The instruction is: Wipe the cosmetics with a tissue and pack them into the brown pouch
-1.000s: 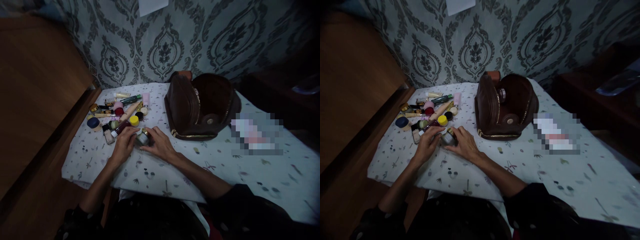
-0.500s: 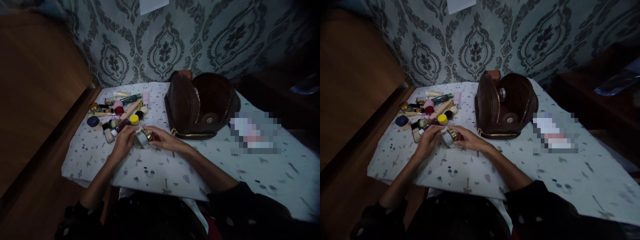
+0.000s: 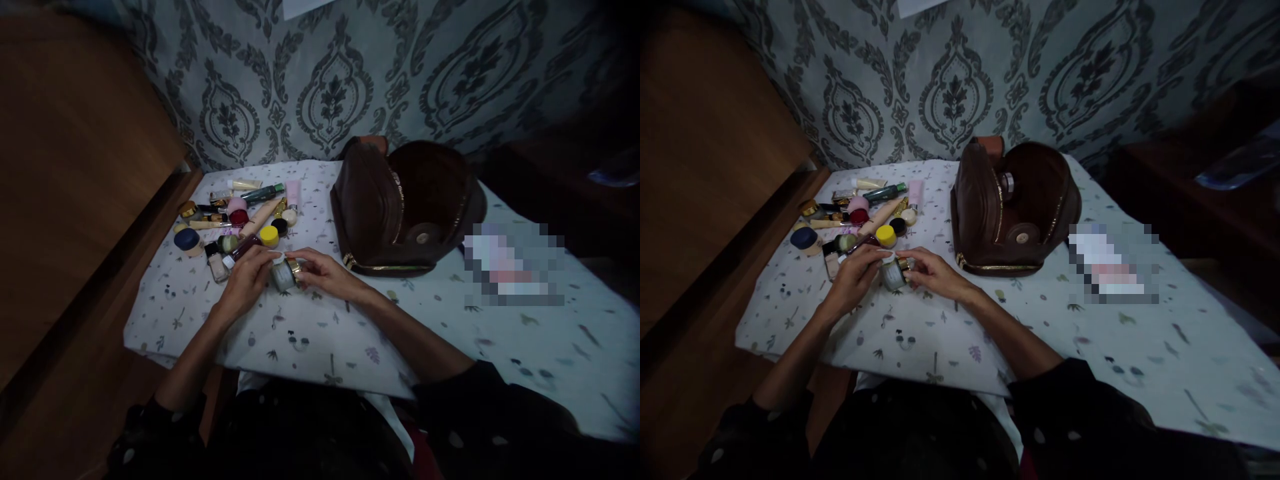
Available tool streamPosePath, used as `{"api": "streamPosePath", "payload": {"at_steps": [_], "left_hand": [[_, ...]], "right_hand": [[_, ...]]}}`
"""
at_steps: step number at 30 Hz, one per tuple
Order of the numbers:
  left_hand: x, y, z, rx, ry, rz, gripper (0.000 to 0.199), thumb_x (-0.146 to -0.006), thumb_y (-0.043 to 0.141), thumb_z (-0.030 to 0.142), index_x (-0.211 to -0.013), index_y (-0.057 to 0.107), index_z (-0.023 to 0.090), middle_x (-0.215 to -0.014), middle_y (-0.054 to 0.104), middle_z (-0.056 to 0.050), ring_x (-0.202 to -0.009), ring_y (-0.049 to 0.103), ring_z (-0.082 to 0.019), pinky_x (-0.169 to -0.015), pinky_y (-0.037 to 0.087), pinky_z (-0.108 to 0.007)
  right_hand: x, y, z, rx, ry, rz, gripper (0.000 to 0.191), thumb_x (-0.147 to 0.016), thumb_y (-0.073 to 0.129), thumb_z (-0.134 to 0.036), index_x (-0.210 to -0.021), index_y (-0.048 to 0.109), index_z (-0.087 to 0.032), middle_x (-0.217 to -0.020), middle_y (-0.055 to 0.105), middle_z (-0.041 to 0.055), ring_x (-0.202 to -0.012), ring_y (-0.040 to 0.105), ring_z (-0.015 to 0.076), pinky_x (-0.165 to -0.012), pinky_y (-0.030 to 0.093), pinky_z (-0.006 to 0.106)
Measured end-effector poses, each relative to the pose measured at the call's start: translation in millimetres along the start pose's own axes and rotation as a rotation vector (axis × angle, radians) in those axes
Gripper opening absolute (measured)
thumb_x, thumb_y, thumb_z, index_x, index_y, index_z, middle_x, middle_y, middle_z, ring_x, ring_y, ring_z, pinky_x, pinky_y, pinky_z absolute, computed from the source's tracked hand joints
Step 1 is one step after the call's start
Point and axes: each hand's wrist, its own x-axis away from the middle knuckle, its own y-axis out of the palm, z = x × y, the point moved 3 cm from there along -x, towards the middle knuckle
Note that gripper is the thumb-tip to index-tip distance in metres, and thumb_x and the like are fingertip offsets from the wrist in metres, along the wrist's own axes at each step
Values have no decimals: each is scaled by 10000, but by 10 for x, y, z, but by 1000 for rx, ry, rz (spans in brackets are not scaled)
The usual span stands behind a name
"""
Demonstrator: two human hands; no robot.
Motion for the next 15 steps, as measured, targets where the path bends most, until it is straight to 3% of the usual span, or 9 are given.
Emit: {"api": "streamPosePath", "payload": {"at_steps": [8,13,15], "left_hand": [[-5,15,106,-94,34,-6,280,-948,457,150,-1141,652,204,-1107,636,-94,-1079,598,-219,-947,488,-382],[0,39,79,-100,44,3,282,-951,446,154,-1140,650,202,-1126,625,-91,-1101,587,-217,-960,482,-380],[2,43,59,-93,54,15,285,-953,441,156,-1144,648,203,-1131,619,-93,-1108,583,-219,-963,481,-386]], "right_hand": [[-12,34,53,186,27,123,454,-910,568,-435,-1298,520,-204,-1089,592,64,-581,579,80,-538,525,244],[-2,40,61,290,4,149,447,-933,532,-422,-1321,511,-201,-1077,590,70,-606,570,88,-579,528,260],[9,32,58,300,-9,122,545,-879,618,-404,-1371,471,-221,-1101,596,69,-649,568,102,-600,530,266]]}}
